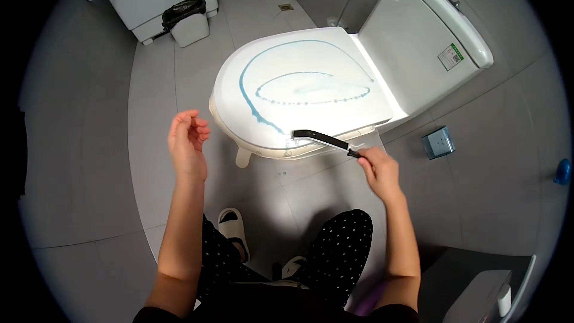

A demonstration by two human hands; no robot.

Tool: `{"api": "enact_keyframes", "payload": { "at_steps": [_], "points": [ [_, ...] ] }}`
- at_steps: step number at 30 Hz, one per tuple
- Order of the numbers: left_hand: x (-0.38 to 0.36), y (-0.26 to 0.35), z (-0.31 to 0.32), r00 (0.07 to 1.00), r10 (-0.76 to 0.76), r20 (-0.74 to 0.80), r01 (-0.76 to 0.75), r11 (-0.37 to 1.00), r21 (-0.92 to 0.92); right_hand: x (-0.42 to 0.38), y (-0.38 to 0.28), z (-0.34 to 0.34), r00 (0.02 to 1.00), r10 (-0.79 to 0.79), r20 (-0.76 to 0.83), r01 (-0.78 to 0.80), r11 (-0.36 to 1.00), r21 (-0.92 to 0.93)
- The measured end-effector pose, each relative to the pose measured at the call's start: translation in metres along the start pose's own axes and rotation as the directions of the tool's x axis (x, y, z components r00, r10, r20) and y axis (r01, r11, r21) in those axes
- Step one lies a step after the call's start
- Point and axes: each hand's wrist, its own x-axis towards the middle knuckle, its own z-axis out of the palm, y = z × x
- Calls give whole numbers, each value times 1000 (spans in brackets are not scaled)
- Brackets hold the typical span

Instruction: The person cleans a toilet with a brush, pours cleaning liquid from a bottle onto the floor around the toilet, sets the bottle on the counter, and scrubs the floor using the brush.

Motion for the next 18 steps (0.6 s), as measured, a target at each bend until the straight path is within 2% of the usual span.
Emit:
{"api": "enact_keyframes", "payload": {
  "at_steps": [3, 5, 6, 8, 10, 12, 14, 15, 16, 17, 18],
  "points": [
    [3, 3, -5, 999, 6, -31, -6, 1000, -14, -28, -26, 39, 999, 28, -18, -26, 990, 136],
    [5, 2, -8, 999, 12, -47, -14, 999, -29, -44, -55, 55, 998, 45, 33, -50, 989, 138],
    [5, 1, -7, 999, 7, -41, -9, 1000, -30, -50, -65, 66, 999, 24, -24, -20, 988, 151],
    [4, -1, -4, 999, 4, -37, -5, 1000, -26, -63, -81, 89, 990, 101, -95, -84, 982, 169],
    [3, -5, 0, 1000, -2, -16, 2, 1000, -20, -72, -86, 100, 995, 86, -43, -85, 996, 39],
    [4, -9, 2, 1000, -4, 10, 4, 1000, -13, -77, -77, 111, 991, 122, -46, -123, 992, -5],
    [3, -12, 5, 999, -24, 22, 24, 1000, 5, -75, -56, 110, 970, 154, -188, -156, 988, 5],
    [2, -12, 6, 999, -24, 30, 24, 1000, 5, -70, -42, 100, 950, 244, -195, -240, 970, 42],
    [2, -13, 7, 999, -33, 27, 33, 999, 3, -58, -20, 93, 920, 234, -316, -211, 972, 106],
    [0, -13, 9, 999, -43, 26, 43, 999, 0, -51, 4, 81, 892, 330, -309, -303, 943, 135],
    [0, -14, 10, 998, -44, 37, 44, 999, -4, -40, 22, 64, 871, 324, -368, -304, 946, 112]
  ]
}}
